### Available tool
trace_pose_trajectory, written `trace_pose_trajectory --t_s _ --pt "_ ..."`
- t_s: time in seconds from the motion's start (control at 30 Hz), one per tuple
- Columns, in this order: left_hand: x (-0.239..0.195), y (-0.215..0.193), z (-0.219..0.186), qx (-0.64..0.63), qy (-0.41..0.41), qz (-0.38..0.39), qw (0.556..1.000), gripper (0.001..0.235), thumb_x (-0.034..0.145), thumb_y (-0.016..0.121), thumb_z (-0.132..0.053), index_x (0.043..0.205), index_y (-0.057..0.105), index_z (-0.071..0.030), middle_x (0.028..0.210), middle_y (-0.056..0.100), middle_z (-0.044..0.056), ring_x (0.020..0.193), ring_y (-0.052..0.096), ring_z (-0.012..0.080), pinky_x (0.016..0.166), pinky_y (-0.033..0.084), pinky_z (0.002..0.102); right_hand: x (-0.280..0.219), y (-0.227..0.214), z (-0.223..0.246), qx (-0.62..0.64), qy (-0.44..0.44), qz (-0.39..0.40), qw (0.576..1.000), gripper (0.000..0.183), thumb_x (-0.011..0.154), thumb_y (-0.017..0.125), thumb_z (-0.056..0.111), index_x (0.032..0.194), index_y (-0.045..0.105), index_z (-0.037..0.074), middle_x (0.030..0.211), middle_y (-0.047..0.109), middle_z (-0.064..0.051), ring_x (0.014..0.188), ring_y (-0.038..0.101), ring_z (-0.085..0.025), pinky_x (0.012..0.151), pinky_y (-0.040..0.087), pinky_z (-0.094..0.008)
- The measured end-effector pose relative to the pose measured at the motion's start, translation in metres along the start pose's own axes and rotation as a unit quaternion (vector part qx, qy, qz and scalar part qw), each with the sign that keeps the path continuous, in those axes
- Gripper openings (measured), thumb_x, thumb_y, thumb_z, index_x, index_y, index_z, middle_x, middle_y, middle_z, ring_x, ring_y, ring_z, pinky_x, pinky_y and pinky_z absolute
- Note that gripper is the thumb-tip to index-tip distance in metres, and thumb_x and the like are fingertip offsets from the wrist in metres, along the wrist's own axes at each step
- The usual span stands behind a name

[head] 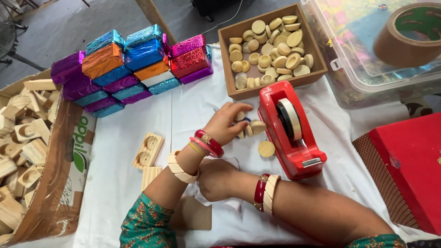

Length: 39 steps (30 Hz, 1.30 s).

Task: The person wipes a wooden block with a white cloth, then places it on a sheet of orange foil. They fold the foil around the block to wrap it, smoothing the edges and corners to secure the covering.

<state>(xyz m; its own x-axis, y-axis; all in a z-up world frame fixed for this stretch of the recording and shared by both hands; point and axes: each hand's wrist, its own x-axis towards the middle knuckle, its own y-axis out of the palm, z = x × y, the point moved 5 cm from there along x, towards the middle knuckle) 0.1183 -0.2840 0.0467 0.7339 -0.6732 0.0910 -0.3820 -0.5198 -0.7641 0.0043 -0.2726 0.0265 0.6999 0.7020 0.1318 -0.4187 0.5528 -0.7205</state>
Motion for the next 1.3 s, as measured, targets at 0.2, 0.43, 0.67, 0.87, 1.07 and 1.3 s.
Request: trace_pose_trajectory --t_s 0.2,0.43,0.67,0.87,1.07,1.3 --pt "-0.024 -0.021 -0.004 -0.270 -0.072 -0.075 0.957 0.041 0.100 0.047 -0.001 0.140 0.053 -0.011 0.116 0.067 0.011 0.096 0.072 0.0155 0.080 0.063 0.027 -0.004 0.007 -0.004 -0.011 -0.083 -0.079 0.993 0.026 0.075 0.057 0.012 0.098 0.067 0.004 0.099 0.069 -0.018 0.088 0.068 -0.037 0.076 0.054 -0.049" --pt "-0.083 -0.044 0.052 -0.394 -0.096 -0.160 0.900 0.034 0.106 0.052 -0.002 0.139 0.056 0.001 0.120 0.073 0.017 0.102 0.073 0.0199 0.083 0.062 0.031 -0.011 -0.017 0.008 0.038 0.010 -0.063 0.997 0.045 0.068 0.063 0.014 0.112 0.061 0.005 0.089 0.067 -0.019 0.083 0.065 -0.043 0.075 0.051 -0.053" --pt "-0.109 -0.040 0.072 -0.662 -0.049 -0.157 0.732 0.051 0.097 0.047 0.003 0.147 0.047 0.005 0.138 0.061 0.023 0.120 0.069 0.0318 0.104 0.057 0.039 -0.021 -0.047 -0.020 0.081 -0.072 -0.294 0.950 0.040 0.065 0.055 0.002 0.105 0.056 0.006 0.088 0.062 -0.014 0.080 0.064 -0.030 0.073 0.054 -0.039" --pt "-0.104 -0.016 0.066 -0.613 -0.047 -0.099 0.782 0.045 0.103 0.052 -0.006 0.148 0.049 0.000 0.139 0.060 0.014 0.122 0.064 0.0210 0.107 0.055 0.037 -0.021 -0.067 -0.037 0.133 0.007 -0.491 0.861 0.035 0.089 0.066 -0.006 0.119 0.050 0.002 0.112 0.059 -0.014 0.100 0.061 -0.020 0.086 0.053 -0.032" --pt "-0.112 -0.007 0.080 -0.561 -0.040 -0.098 0.821 0.041 0.100 0.067 -0.016 0.137 0.060 0.001 0.119 0.071 0.009 0.104 0.069 0.0158 0.089 0.057 0.032 -0.014 -0.072 -0.013 0.007 -0.019 -0.429 0.903 0.028 0.084 0.074 -0.005 0.108 0.065 0.005 0.113 0.068 -0.013 0.105 0.069 -0.026 0.088 0.056 -0.034" --pt "-0.121 -0.007 0.093 -0.638 -0.113 -0.049 0.760 0.040 0.100 0.069 -0.024 0.131 0.070 0.002 0.104 0.074 0.008 0.087 0.067 0.0137 0.078 0.055 0.028 -0.015 -0.072 0.007 -0.097 -0.171 -0.368 0.909 0.027 0.083 0.077 -0.007 0.103 0.067 0.008 0.108 0.069 -0.005 0.101 0.070 -0.025 0.087 0.055 -0.037"
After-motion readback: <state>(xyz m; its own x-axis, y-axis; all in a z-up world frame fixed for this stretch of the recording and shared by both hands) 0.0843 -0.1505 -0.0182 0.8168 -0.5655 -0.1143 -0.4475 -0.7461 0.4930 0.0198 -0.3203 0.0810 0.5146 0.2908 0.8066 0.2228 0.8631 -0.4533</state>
